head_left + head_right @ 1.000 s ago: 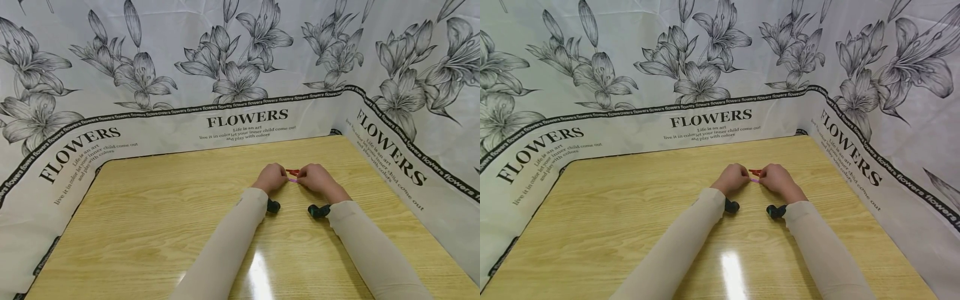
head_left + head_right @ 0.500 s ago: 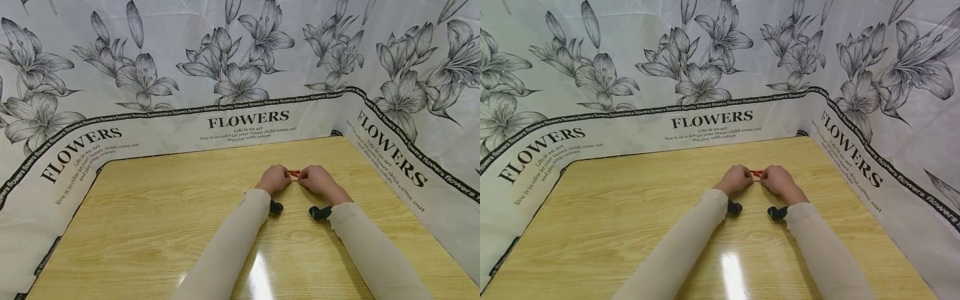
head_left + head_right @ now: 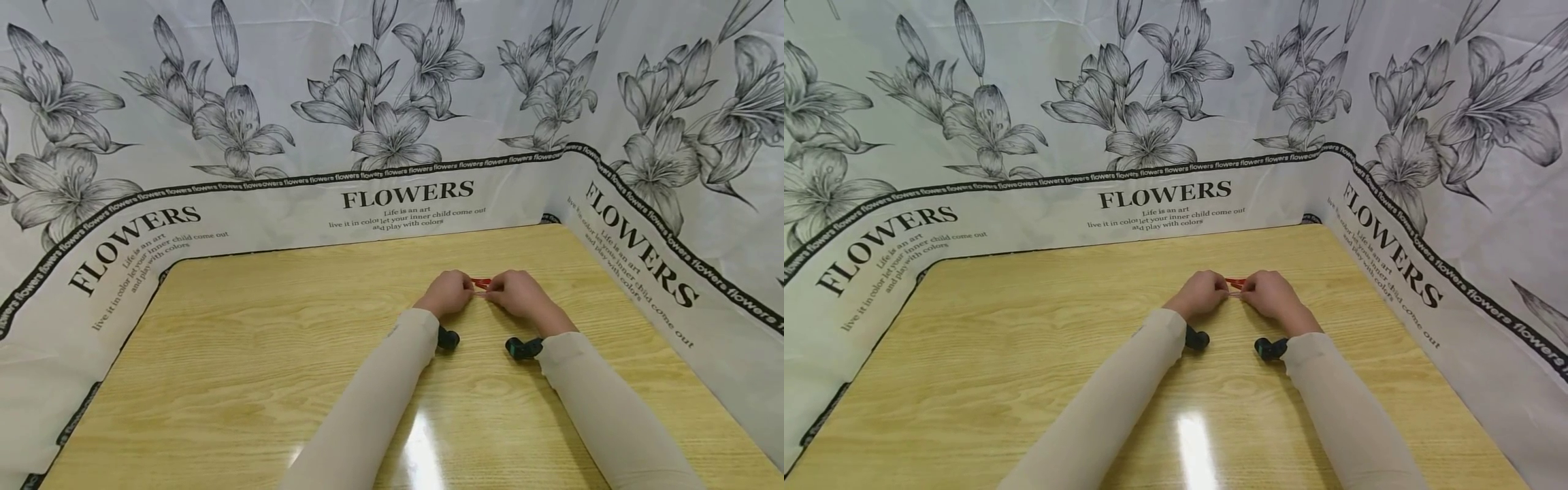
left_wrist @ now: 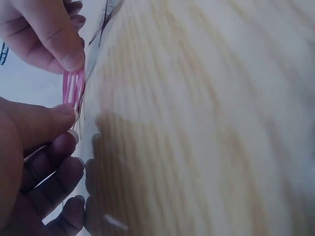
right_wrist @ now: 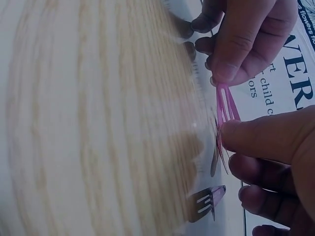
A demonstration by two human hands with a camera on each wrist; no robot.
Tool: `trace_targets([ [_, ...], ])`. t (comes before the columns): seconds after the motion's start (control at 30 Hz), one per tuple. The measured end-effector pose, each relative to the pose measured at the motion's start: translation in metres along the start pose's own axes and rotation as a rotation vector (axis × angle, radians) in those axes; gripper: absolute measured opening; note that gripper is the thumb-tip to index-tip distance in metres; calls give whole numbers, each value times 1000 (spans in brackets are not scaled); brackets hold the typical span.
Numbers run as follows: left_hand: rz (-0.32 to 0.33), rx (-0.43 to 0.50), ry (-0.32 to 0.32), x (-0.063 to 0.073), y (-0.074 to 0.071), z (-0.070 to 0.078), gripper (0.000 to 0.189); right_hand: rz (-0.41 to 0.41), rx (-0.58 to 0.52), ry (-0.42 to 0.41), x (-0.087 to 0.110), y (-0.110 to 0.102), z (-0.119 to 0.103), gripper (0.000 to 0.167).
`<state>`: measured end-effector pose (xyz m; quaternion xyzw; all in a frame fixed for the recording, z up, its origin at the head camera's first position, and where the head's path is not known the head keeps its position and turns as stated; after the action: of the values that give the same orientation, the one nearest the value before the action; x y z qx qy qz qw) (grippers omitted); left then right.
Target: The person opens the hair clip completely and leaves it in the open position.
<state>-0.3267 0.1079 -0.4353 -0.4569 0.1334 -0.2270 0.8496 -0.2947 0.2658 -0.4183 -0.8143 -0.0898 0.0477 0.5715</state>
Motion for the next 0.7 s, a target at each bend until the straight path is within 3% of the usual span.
trace_targets([
  [0.7, 49, 175, 20, 15, -17, -10, 20, 73, -133, 24, 3, -2, -3, 21],
])
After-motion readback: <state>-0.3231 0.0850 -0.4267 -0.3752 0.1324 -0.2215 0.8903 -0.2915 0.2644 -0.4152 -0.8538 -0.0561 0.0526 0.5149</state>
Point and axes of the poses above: each hand's wrist, its own x-axis away from the middle knuckle, its own y-axis out of the palm, z = x × y, the point moved 2 cm from there along -x, towards the middle knuckle, and after that the axes turned 3 degrees about x, right-handed, at the moved point
